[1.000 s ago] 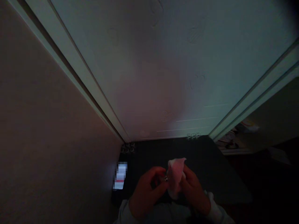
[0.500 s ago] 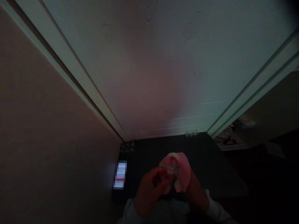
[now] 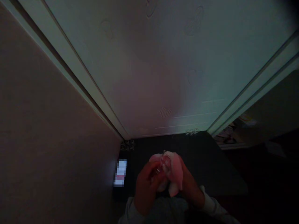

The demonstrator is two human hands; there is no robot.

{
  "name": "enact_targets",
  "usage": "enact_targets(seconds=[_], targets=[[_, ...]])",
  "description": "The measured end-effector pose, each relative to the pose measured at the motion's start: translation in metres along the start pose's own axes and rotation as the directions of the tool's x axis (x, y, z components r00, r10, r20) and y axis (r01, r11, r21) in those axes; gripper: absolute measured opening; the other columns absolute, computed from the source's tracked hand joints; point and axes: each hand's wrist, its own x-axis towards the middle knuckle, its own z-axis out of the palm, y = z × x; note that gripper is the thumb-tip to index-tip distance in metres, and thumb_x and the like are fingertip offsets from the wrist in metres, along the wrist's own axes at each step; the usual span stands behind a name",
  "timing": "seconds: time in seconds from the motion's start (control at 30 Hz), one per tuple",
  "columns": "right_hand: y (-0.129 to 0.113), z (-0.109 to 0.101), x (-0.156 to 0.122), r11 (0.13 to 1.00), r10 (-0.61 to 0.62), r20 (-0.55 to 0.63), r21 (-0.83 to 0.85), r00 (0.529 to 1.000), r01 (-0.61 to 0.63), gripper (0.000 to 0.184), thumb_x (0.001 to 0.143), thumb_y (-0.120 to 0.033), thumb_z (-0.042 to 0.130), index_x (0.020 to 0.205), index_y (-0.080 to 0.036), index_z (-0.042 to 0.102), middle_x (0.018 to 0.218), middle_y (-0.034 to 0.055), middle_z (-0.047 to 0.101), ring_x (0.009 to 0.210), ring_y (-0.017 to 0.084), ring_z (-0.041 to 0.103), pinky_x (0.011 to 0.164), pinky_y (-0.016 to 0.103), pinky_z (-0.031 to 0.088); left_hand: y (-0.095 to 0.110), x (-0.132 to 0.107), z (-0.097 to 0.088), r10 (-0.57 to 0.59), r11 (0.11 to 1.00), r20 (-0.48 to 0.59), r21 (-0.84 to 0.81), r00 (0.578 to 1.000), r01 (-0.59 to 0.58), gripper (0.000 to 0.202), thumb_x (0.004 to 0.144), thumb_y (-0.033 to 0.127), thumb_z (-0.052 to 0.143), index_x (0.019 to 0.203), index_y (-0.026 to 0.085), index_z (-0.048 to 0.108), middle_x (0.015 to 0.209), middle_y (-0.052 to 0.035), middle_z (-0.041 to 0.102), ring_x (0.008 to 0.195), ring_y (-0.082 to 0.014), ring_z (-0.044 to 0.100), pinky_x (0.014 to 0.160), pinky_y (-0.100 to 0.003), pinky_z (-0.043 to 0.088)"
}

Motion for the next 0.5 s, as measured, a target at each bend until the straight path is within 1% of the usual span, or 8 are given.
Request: enact_targets(seconds=[0.03,0.07,0.13,0.2,0.27,0.37,0.43,0.5], targets=[[0.000,0.001,0.000,0.992,0.051,0.032,0.112,0.998,-0.054,0.030,0.073,-0.039,0.065,0.097,-0.025,0.058,0.091,0.0038,0.068,0.082,0.022,0.064,0.068,0.030,0.053,0.000,0.000,0.000,0.035,0.999,0.004,0.035,0.999,-0.035,0.022,0.074,0.018,0.062,0.095,0.021,0.066,0.091,-0.0032,0.067,0.082,-0.0196,0.062,0.073,-0.029,0.049],[-0.001,0.001,-0.001,0.977,0.087,0.062,0.189,0.994,-0.097,0.032,0.071,-0.036,0.067,0.099,-0.026,0.056,0.092,0.0030,0.068,0.081,0.021,0.064,0.069,0.030,0.052,0.000,0.000,0.000,0.066,0.995,0.001,0.069,0.998,-0.065,0.022,0.073,0.018,0.062,0.095,0.021,0.066,0.090,-0.0031,0.066,0.080,-0.0194,0.061,0.072,-0.029,0.049],[0.000,0.001,-0.002,0.957,0.124,0.098,0.251,0.987,-0.145,0.040,0.068,-0.031,0.070,0.105,-0.026,0.054,0.094,0.0022,0.068,0.081,0.020,0.064,0.070,0.030,0.052,-0.001,0.000,0.000,0.125,0.983,-0.010,0.139,0.992,-0.122,0.022,0.073,0.016,0.062,0.094,0.022,0.066,0.090,-0.0036,0.066,0.081,-0.0197,0.061,0.072,-0.030,0.050],[0.004,0.000,-0.003,0.945,0.145,0.117,0.277,0.983,-0.172,0.045,0.065,-0.027,0.071,0.107,-0.025,0.054,0.094,0.0024,0.069,0.081,0.020,0.064,0.073,0.032,0.051,-0.001,0.000,-0.001,0.185,0.960,0.007,0.211,0.983,-0.182,0.024,0.074,0.014,0.061,0.095,0.022,0.067,0.093,-0.0047,0.066,0.084,-0.0206,0.061,0.075,-0.031,0.050],[0.009,-0.001,-0.003,0.932,0.167,0.120,0.304,0.979,-0.196,0.040,0.064,-0.024,0.071,0.102,-0.023,0.058,0.090,0.0029,0.070,0.080,0.020,0.064,0.073,0.032,0.050,0.000,0.000,-0.002,0.234,0.930,0.057,0.278,0.971,-0.240,0.027,0.076,0.013,0.058,0.099,0.024,0.067,0.099,-0.0060,0.065,0.090,-0.0220,0.060,0.079,-0.034,0.049],[0.015,-0.001,-0.003,0.931,0.165,0.092,0.313,0.982,-0.186,0.033,0.061,-0.021,0.071,0.093,-0.019,0.062,0.084,0.0036,0.070,0.074,0.020,0.063,0.068,0.030,0.050,0.003,0.000,-0.001,0.272,0.886,0.137,0.351,0.953,-0.303,0.029,0.076,0.016,0.059,0.102,0.026,0.068,0.105,-0.0081,0.063,0.097,-0.0252,0.059,0.084,-0.037,0.048],[0.015,-0.001,-0.003,0.938,0.167,0.080,0.294,0.983,-0.184,0.030,0.061,-0.023,0.072,0.089,-0.018,0.063,0.081,0.0035,0.070,0.071,0.019,0.062,0.064,0.028,0.049,0.004,-0.001,-0.001,0.276,0.874,0.177,0.362,0.945,-0.323,0.030,0.076,0.018,0.061,0.104,0.025,0.067,0.107,-0.0093,0.062,0.098,-0.0263,0.058,0.084,-0.038,0.048],[0.012,0.000,-0.002,0.952,0.165,0.060,0.251,0.984,-0.175,0.030,0.065,-0.030,0.070,0.090,-0.017,0.062,0.082,0.0042,0.069,0.071,0.018,0.062,0.063,0.027,0.049,0.003,-0.002,-0.001,0.276,0.880,0.196,0.343,0.941,-0.329,0.029,0.078,0.018,0.058,0.106,0.024,0.065,0.109,-0.0092,0.061,0.100,-0.0258,0.057,0.085,-0.037,0.047]])
